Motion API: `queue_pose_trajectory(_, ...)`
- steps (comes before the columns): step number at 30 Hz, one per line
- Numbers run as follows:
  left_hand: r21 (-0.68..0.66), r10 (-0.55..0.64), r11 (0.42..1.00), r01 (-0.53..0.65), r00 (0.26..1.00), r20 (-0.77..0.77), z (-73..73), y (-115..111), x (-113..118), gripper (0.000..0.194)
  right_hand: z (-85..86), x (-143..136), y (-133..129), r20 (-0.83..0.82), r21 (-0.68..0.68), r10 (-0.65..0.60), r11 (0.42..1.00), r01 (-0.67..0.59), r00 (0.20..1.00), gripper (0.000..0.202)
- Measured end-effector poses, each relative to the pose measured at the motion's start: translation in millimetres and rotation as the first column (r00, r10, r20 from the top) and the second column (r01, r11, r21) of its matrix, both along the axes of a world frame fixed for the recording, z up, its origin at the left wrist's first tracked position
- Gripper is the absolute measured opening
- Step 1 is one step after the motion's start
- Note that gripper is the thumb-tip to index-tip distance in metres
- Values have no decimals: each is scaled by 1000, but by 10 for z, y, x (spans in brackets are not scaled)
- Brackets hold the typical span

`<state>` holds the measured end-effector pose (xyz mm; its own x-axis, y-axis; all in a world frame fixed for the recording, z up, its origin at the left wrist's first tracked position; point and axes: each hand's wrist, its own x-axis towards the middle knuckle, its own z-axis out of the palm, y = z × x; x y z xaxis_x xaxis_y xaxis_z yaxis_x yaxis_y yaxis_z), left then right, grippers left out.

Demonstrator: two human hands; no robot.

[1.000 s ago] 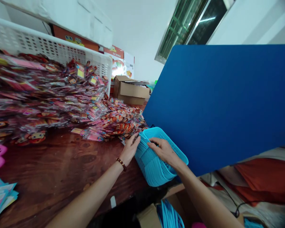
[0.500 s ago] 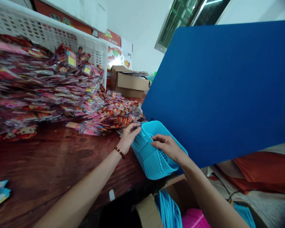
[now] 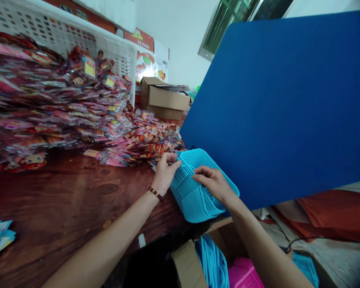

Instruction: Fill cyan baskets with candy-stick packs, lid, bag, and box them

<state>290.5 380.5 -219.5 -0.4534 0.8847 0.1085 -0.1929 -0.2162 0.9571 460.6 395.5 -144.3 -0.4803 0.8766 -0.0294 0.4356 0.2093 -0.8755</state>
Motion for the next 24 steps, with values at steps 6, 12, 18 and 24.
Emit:
queue_pose_trajectory(6, -13, -192, 980, 196, 970, 148, 32, 50, -71, 54, -1, -3, 3, -7, -30, 32, 999, -32, 999, 26)
queue_pose_trajectory(12, 81, -392, 920, 384, 905, 167, 83, 53, -242, 45, -12, 1, -2, -56, -48, 30, 998, -33, 998, 26)
queue_pose_trajectory(18, 111, -342, 935, 336, 939, 43, 27, 5, -234, 51, -7, 10, 5, -38, -79, 7, 997, -10, 999, 27)
queue_pose_trajectory(24, 180, -207, 957, 227, 970, -124, 3, -11, -65, 61, 25, -7, -4, -43, -92, -17, 996, 13, 999, 29)
